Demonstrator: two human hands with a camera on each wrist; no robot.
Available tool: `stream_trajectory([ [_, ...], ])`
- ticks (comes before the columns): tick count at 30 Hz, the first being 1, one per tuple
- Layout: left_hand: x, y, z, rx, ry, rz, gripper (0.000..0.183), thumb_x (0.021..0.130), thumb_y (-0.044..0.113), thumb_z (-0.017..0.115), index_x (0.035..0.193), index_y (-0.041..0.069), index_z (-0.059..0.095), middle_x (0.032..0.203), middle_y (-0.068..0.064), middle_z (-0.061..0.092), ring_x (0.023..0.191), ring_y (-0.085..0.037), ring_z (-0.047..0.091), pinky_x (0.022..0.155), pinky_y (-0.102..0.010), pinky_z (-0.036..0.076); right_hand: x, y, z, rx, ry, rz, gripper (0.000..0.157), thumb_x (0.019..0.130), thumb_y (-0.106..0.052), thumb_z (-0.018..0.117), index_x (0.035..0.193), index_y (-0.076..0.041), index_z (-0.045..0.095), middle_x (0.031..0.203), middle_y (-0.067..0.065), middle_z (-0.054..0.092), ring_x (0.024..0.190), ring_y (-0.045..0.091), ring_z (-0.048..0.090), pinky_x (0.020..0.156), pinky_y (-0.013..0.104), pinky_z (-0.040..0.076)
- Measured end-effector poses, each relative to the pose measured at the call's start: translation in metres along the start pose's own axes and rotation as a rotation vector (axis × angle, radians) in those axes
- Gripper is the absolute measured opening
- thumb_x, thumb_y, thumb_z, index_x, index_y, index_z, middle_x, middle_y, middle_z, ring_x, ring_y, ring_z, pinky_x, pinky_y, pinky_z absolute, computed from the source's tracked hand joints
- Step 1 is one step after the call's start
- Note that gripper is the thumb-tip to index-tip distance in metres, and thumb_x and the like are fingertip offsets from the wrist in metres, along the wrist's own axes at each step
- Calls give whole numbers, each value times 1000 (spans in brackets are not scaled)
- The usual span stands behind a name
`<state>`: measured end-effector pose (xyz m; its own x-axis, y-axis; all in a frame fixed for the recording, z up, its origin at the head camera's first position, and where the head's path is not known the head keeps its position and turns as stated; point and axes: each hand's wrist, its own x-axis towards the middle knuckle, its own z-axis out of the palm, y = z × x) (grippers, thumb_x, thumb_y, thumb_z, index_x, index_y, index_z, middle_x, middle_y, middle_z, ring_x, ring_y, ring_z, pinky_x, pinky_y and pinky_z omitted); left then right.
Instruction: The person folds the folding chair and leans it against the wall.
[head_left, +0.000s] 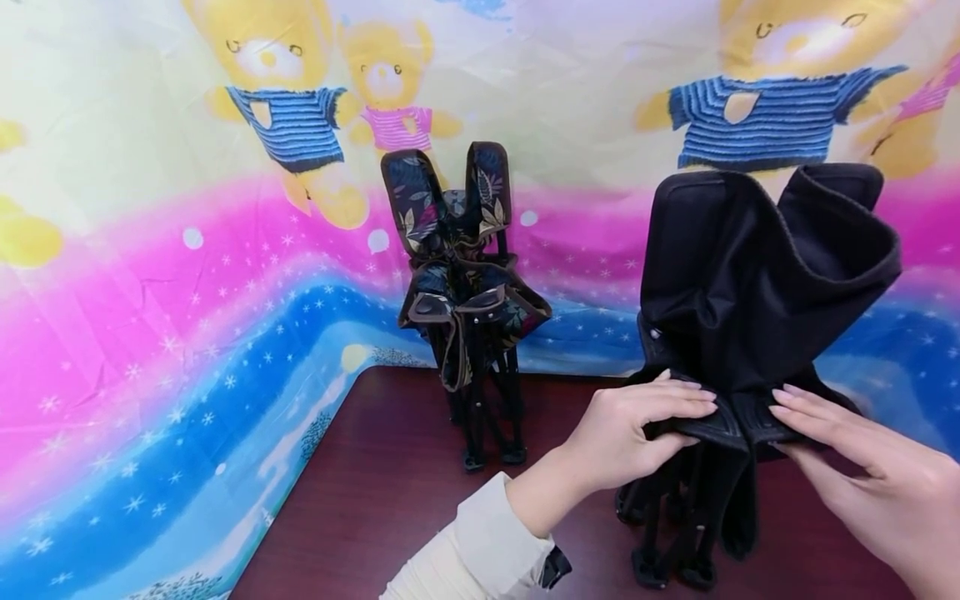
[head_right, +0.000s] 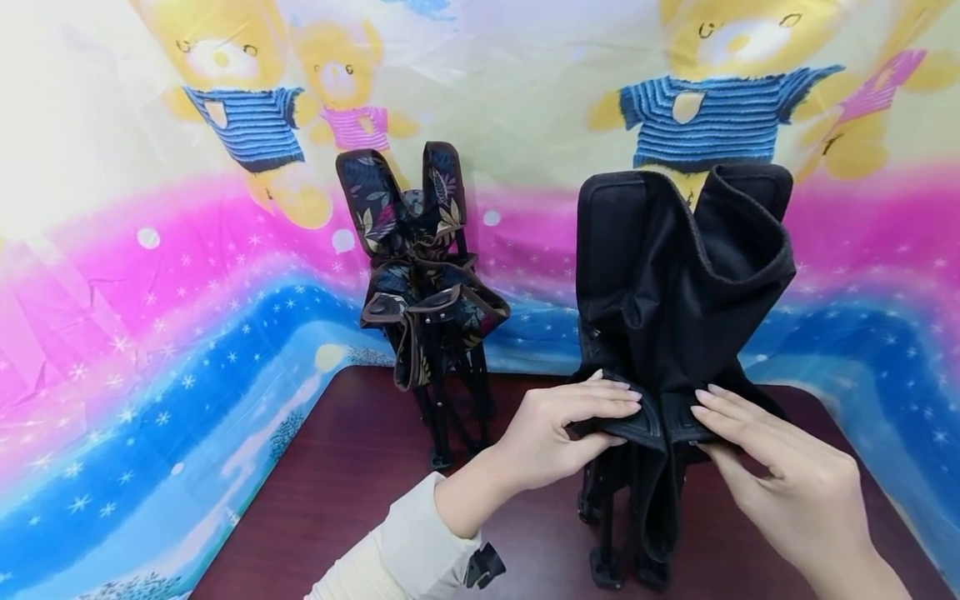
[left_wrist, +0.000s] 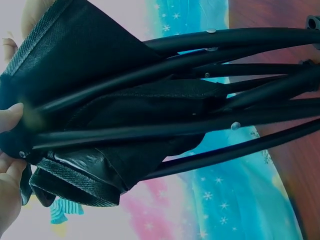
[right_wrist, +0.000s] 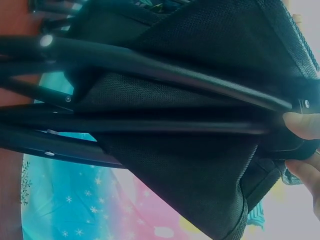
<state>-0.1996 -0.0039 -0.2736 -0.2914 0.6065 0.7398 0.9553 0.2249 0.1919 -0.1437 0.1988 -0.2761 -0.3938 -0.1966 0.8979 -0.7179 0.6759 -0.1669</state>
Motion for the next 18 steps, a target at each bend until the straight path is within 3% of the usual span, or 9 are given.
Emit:
stream_trajectory([
  [5, 2, -1, 0, 32, -25, 13, 24, 74, 9, 67, 98, 6, 67, 104, -1, 61, 106, -2, 47, 96, -16, 25, 2, -1, -2, -38, -1, 0, 48, 85, -44, 47, 91, -1, 68, 108, -8, 55, 103, -3, 48, 88, 11, 33],
  [18, 1, 1, 3, -32, 22, 4, 24, 73, 7, 68, 97, 3, 66, 104, -4, 61, 107, -3, 47, 96, -20, 27, 4, -5, -4, -14, 42, 30, 46, 82, -44, 52, 88, -2, 69, 104, -4, 60, 101, -5, 48, 85, 8, 33],
])
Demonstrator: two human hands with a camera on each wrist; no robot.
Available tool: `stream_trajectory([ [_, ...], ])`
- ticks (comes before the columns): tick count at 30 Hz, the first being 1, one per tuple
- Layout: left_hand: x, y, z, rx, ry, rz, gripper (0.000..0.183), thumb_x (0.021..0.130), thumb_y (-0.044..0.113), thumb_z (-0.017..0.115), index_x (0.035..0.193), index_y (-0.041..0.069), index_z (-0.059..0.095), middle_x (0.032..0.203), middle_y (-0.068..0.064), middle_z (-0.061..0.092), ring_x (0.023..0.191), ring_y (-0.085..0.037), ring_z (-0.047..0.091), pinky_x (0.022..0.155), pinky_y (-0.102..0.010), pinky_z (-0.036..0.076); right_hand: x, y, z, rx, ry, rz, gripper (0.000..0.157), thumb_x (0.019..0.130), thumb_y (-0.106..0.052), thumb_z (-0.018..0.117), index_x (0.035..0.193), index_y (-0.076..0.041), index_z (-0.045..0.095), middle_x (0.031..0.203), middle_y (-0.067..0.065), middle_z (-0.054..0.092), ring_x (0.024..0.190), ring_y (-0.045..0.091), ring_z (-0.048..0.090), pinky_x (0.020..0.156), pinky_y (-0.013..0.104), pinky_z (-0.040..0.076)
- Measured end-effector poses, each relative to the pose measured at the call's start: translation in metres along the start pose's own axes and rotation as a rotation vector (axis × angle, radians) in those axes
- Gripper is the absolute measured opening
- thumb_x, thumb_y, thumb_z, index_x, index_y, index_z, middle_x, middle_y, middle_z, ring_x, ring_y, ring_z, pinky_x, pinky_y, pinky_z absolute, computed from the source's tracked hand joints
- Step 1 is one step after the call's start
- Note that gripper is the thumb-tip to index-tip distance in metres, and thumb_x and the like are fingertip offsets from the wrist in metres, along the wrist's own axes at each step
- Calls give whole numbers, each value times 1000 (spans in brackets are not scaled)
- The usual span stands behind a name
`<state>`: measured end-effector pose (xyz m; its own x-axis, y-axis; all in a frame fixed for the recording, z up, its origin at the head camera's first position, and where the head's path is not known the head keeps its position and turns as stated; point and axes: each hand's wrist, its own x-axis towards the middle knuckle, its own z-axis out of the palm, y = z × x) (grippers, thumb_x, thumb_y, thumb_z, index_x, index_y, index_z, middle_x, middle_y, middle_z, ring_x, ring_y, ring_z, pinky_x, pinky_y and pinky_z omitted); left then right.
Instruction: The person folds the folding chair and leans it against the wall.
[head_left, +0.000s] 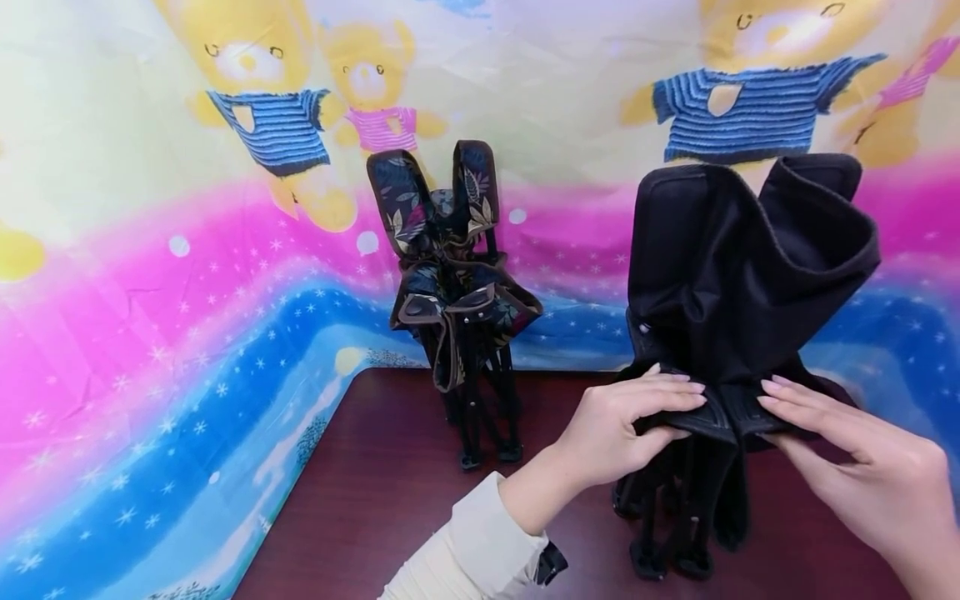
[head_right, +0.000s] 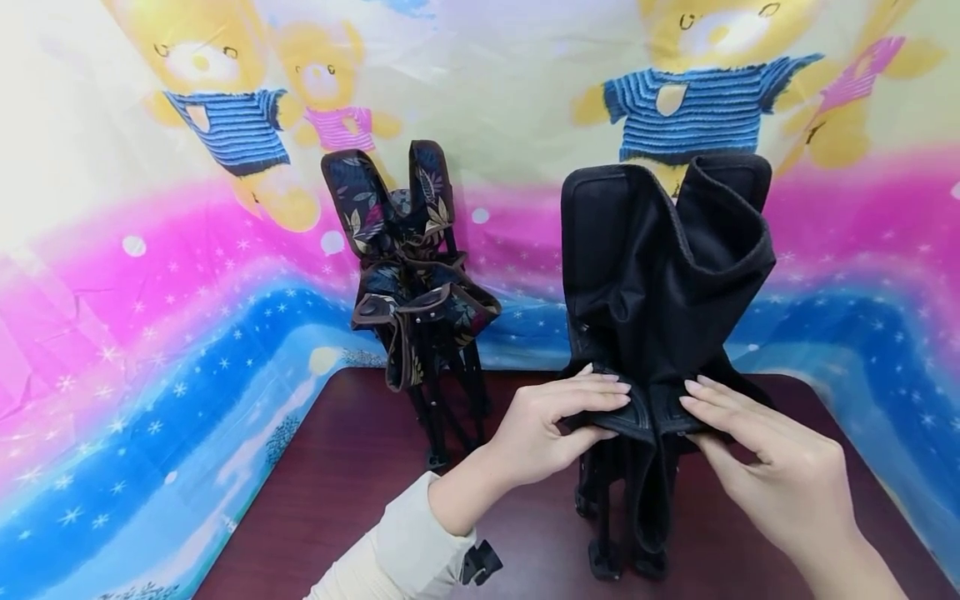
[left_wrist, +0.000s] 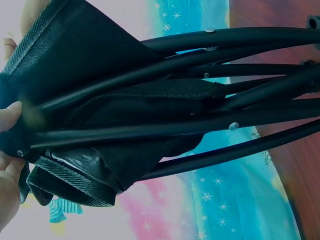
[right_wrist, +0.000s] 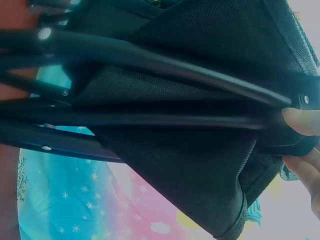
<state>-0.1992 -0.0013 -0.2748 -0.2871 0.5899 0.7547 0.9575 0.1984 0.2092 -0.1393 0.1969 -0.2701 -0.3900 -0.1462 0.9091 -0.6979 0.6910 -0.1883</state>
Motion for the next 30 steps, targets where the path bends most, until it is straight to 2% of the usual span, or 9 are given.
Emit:
stream_trajectory([
  [6, -1, 1, -1, -4, 3, 7, 23, 73, 7, 67, 97, 3, 66, 105, -5, 61, 108, -4, 46, 96, -21, 27, -3, 0, -1, -1, -7, 13, 47, 82, -44, 51, 89, -1, 69, 105, -2, 59, 101, -4, 48, 86, 9, 33],
  [11, 0, 0, -4, 24, -45, 20, 24, 74, 8, 66, 98, 4, 65, 106, -4, 60, 109, -4, 46, 96, -20, 27, -7, 2, -2, -16, -23, 58, 49, 82, -47, 50, 91, -2, 68, 107, -4, 58, 102, -4, 48, 86, 8, 32],
  [19, 1, 0, -8, 120, -136, 45, 28, 77, 10, 64, 104, 6, 62, 111, -3, 57, 112, -5, 42, 98, -19, 22, -18, 4, 5, 15, 64, 83, 48, 82, -42, 53, 92, 3, 67, 104, 8, 61, 103, 2, 50, 86, 10, 34],
  [30, -2, -3, -7, 84, -97, 66, 28, 76, 9, 64, 104, 4, 62, 112, -6, 57, 113, -7, 42, 98, -22, 24, -18, 0, 7, -7, 90, 36, 47, 84, -39, 51, 97, 4, 64, 105, 15, 59, 105, 7, 49, 89, 12, 32],
])
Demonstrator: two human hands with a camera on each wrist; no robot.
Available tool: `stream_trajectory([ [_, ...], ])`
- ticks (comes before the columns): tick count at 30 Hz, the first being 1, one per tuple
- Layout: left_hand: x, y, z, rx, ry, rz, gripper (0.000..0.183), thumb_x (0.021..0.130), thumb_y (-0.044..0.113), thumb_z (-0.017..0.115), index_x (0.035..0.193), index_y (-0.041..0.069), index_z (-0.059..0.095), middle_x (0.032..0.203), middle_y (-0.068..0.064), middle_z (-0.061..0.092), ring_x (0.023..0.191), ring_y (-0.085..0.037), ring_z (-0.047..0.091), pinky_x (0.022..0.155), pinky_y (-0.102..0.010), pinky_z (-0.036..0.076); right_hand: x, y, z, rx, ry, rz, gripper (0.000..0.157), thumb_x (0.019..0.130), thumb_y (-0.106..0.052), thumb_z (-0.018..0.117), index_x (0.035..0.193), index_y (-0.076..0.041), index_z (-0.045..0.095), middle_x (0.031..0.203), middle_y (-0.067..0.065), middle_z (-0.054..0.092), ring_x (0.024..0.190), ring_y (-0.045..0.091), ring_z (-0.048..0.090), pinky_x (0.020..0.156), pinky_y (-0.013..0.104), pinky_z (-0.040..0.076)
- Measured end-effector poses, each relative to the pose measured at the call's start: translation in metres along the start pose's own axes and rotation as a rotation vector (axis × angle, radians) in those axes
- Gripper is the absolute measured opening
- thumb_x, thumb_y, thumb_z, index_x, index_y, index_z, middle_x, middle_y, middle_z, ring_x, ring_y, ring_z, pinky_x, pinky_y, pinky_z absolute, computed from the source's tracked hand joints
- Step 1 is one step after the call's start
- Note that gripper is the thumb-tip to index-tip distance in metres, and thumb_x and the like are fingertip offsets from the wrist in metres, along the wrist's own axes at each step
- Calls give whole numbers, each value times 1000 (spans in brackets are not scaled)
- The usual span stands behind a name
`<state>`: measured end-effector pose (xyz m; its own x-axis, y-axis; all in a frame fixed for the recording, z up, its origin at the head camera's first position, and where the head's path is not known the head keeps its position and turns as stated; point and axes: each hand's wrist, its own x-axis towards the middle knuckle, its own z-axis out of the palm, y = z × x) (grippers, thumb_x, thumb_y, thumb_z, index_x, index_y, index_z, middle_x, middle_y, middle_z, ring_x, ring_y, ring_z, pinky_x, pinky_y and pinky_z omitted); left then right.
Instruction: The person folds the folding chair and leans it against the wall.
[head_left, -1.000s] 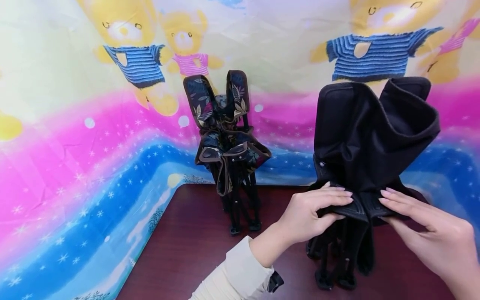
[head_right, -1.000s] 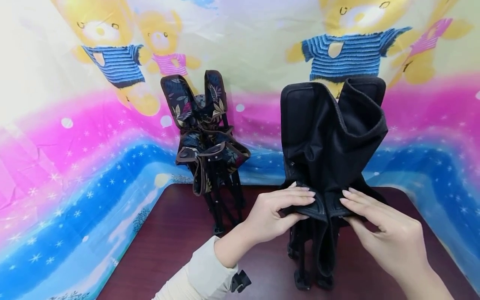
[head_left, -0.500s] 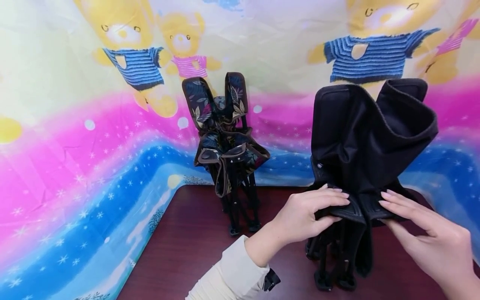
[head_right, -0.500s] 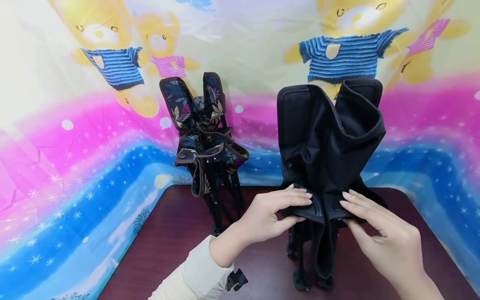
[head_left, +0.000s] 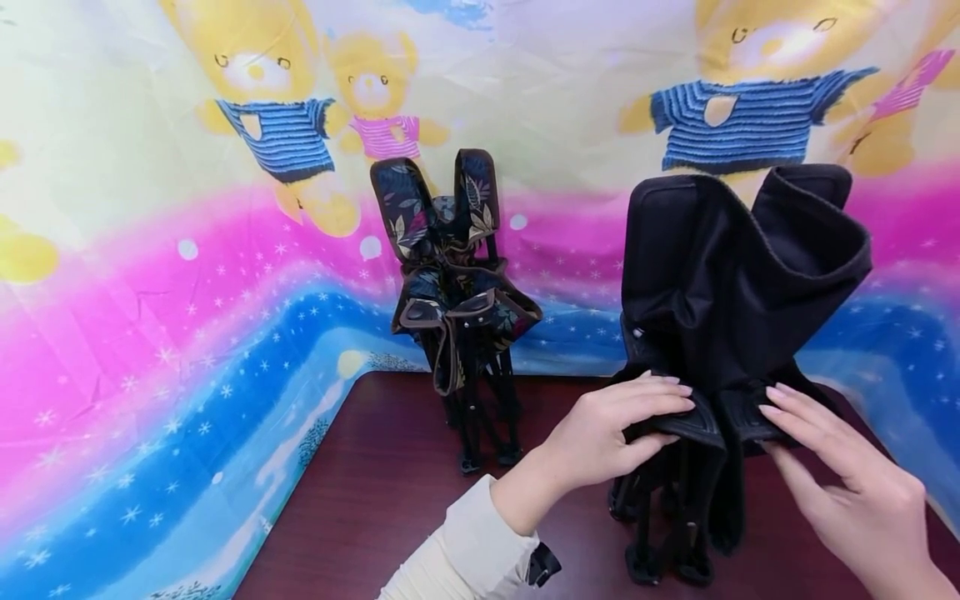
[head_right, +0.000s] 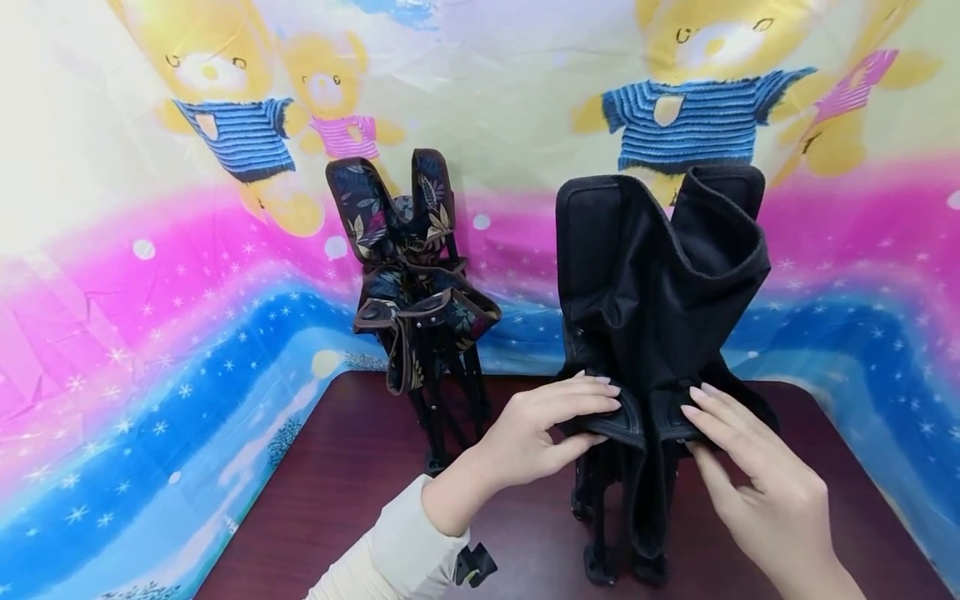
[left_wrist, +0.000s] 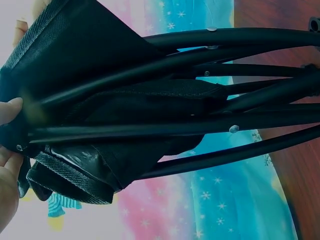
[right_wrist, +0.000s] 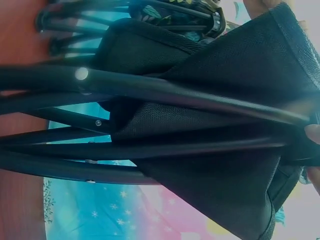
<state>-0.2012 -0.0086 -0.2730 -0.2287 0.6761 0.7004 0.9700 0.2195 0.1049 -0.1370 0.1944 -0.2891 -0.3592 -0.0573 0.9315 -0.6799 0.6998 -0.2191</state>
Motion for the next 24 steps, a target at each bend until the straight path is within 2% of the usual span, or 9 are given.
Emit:
stream_trajectory([
  [6, -4, 0, 0, 44, 18, -18, 34, 76, 11, 65, 109, 3, 59, 117, -7, 53, 118, -10, 37, 97, -19, 24, -9, 1, 6, -13, 57, 55, 49, 84, -40, 51, 99, 5, 63, 108, 17, 57, 106, 11, 49, 89, 12, 32],
  [11, -12, 1, 5, 94, 39, -88, 41, 77, 12, 63, 116, 3, 54, 124, -7, 48, 122, -8, 30, 97, -17, 23, -17, 2, 10, -44, 132, 119, 49, 82, -40, 53, 99, 5, 63, 108, 17, 57, 105, 9, 50, 89, 14, 33],
  [14, -18, 0, 8, 111, 70, -117, 43, 77, 10, 62, 118, 3, 52, 125, -7, 47, 122, -7, 29, 96, -17, 24, -19, 1, 12, -27, 166, 140, 47, 81, -38, 56, 98, 5, 63, 107, 18, 57, 104, 10, 51, 90, 16, 34],
  [24, -32, 0, 16, 32, 195, -166, 48, 76, 7, 64, 121, -2, 48, 125, -10, 46, 119, -6, 33, 93, -19, 31, -26, -10, 12, -45, 203, 239, 54, 79, -41, 57, 103, 8, 60, 110, 16, 56, 105, 2, 48, 90, 15, 33],
])
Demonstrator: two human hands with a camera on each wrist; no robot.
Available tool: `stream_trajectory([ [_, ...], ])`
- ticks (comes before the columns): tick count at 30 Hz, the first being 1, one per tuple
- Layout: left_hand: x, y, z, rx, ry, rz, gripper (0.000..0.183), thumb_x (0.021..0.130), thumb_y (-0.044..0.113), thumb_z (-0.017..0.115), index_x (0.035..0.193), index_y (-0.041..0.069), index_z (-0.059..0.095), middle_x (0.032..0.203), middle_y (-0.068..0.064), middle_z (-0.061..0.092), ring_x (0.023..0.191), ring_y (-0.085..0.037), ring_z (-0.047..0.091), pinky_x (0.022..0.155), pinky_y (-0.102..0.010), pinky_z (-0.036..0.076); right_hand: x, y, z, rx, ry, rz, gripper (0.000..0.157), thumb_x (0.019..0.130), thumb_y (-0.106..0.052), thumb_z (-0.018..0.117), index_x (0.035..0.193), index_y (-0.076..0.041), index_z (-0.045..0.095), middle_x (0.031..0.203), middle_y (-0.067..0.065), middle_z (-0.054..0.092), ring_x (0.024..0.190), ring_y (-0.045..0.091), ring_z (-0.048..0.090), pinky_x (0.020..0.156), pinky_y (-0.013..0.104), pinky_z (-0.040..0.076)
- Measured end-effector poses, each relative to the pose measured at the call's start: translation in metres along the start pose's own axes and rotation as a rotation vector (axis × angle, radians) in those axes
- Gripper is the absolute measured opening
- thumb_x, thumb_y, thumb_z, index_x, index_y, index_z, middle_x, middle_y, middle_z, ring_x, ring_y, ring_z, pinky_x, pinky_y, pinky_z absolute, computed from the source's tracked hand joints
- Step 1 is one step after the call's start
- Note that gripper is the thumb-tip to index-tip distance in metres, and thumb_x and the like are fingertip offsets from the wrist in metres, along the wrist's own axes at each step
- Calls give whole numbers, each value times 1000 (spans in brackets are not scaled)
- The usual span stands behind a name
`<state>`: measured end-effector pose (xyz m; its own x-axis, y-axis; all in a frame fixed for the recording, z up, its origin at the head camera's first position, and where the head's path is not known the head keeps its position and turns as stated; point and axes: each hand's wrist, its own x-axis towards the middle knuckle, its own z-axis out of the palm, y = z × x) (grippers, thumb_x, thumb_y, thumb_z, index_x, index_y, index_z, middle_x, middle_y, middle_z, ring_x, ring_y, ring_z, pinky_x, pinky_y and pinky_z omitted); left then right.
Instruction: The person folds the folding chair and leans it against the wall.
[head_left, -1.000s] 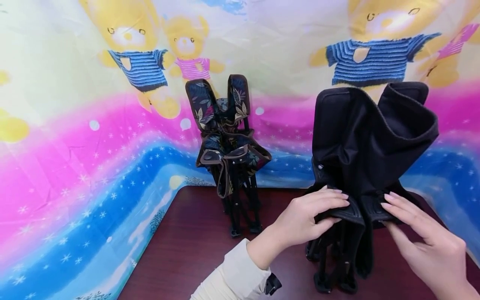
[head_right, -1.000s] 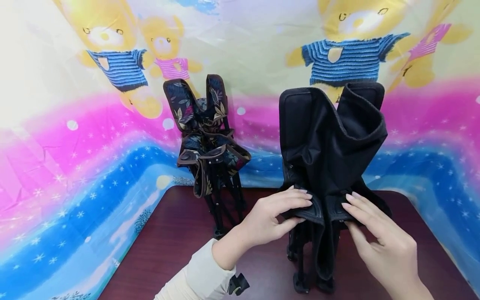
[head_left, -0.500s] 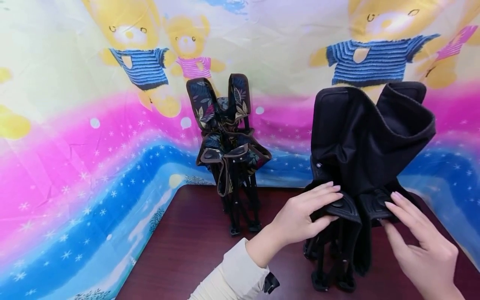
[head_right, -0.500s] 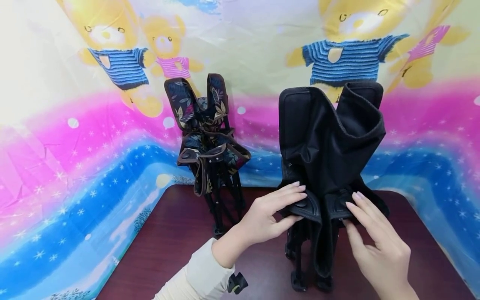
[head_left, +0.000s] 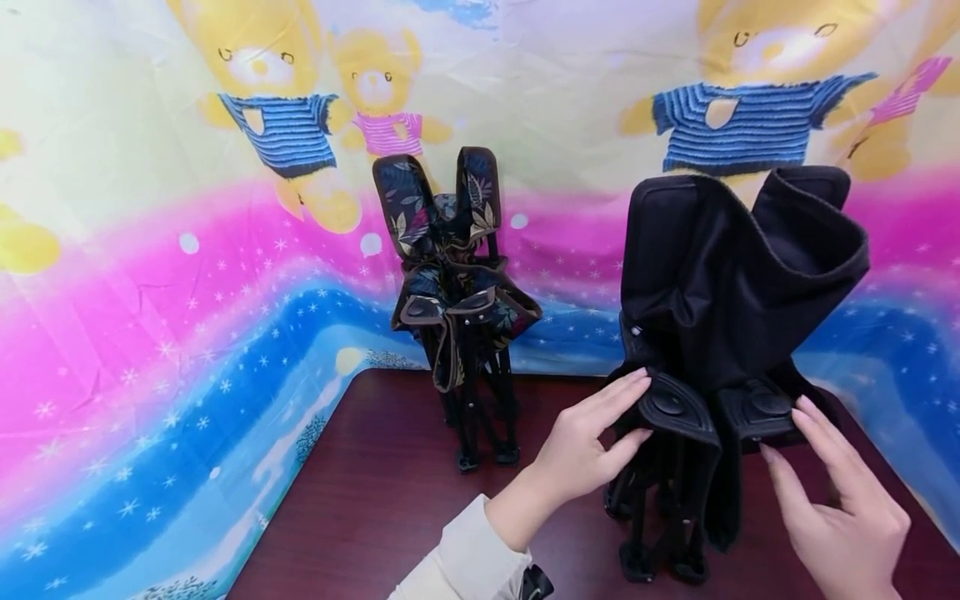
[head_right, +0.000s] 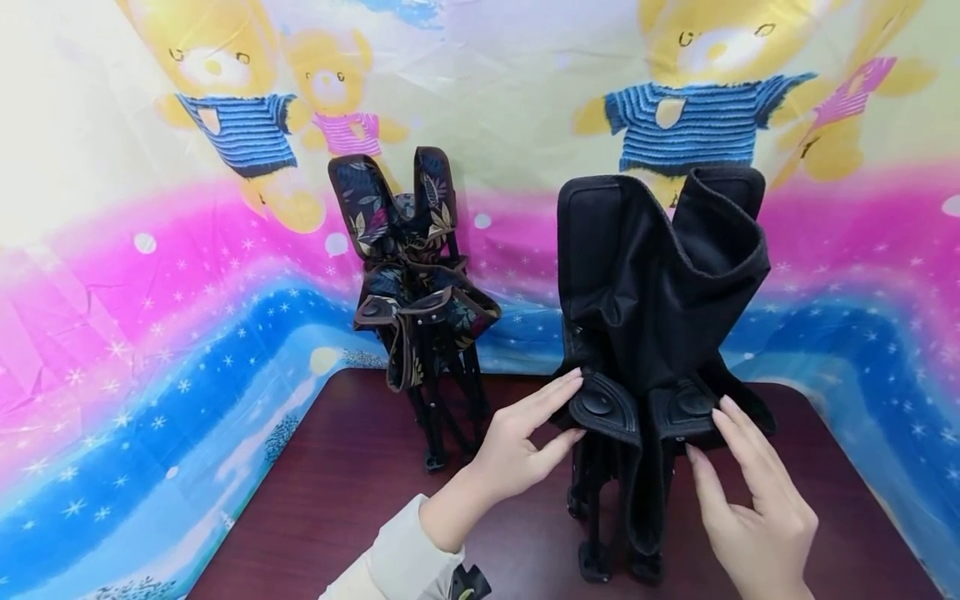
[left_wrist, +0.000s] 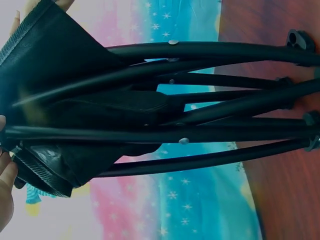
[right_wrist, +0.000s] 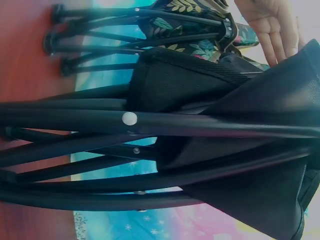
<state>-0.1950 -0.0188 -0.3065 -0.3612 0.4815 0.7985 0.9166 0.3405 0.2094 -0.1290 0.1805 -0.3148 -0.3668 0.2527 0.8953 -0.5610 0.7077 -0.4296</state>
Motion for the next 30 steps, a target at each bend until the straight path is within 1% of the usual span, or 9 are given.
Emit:
stream_trajectory([
  [3, -8, -2, 3, -33, 39, -31, 48, 75, 7, 65, 119, -3, 49, 121, -11, 49, 116, -5, 37, 90, -19, 34, -6, 0, -1, 23, 26, 39, 43, 80, -28, 60, 104, 8, 59, 109, 16, 56, 104, 4, 49, 89, 17, 35],
  [7, -19, -6, 7, -62, 74, -63, 43, 74, 6, 65, 115, -2, 54, 115, -11, 54, 112, -5, 42, 88, -19, 37, -18, 11, -6, 10, 32, 92, 31, 77, -10, 65, 104, 6, 60, 107, 13, 58, 101, 1, 50, 87, 15, 36],
  [9, -24, -7, 8, -71, 82, -73, 41, 74, 6, 66, 113, -2, 55, 114, -11, 55, 111, -5, 43, 87, -19, 38, -25, 15, -8, -20, 22, 107, 30, 75, -7, 66, 102, 4, 62, 106, 8, 59, 99, -3, 50, 86, 12, 35],
  [13, -32, -9, 9, -96, 105, -93, 40, 73, 4, 66, 111, -2, 57, 112, -11, 56, 109, -6, 46, 86, -20, 39, -34, 18, -11, -78, -58, 141, 33, 72, -1, 67, 105, 1, 62, 110, -1, 57, 99, -7, 48, 85, 9, 34],
  [17, -39, -11, 11, -118, 135, -117, 40, 70, 0, 68, 108, -4, 58, 110, -13, 57, 106, -10, 49, 84, -21, 41, -40, 18, -12, -113, -111, 186, 40, 66, 9, 68, 105, -1, 62, 109, -2, 57, 98, -10, 47, 83, 7, 34],
  [21, -45, -11, 9, -137, 158, -150, 38, 68, -2, 68, 105, -6, 58, 106, -15, 58, 102, -15, 52, 83, -22, 42, -46, 20, -12, -127, -138, 233, 42, 65, 11, 67, 105, -1, 63, 107, 0, 59, 96, -13, 47, 81, 6, 34],
  [26, -45, 0, -2, -157, 179, -195, 35, 68, -6, 65, 102, -9, 58, 101, -18, 60, 97, -20, 56, 81, -23, 44, -54, 25, -10, -139, -133, 268, 42, 65, 10, 68, 104, -5, 64, 103, -1, 61, 92, -15, 47, 78, 3, 33],
  [28, -46, 3, -5, -161, 182, -206, 35, 68, -8, 65, 102, -9, 58, 100, -18, 61, 96, -21, 57, 80, -23, 44, -58, 27, -10, -160, -148, 287, 43, 66, 9, 68, 105, -7, 64, 103, -8, 60, 91, -17, 45, 77, 3, 33],
  [30, -49, 2, -4, -169, 183, -215, 36, 67, -8, 65, 102, -9, 59, 99, -18, 61, 95, -21, 57, 80, -23, 45, -61, 30, -9, -177, -161, 296, 42, 66, 8, 68, 105, -7, 64, 103, -20, 56, 91, -20, 44, 77, 2, 32],
])
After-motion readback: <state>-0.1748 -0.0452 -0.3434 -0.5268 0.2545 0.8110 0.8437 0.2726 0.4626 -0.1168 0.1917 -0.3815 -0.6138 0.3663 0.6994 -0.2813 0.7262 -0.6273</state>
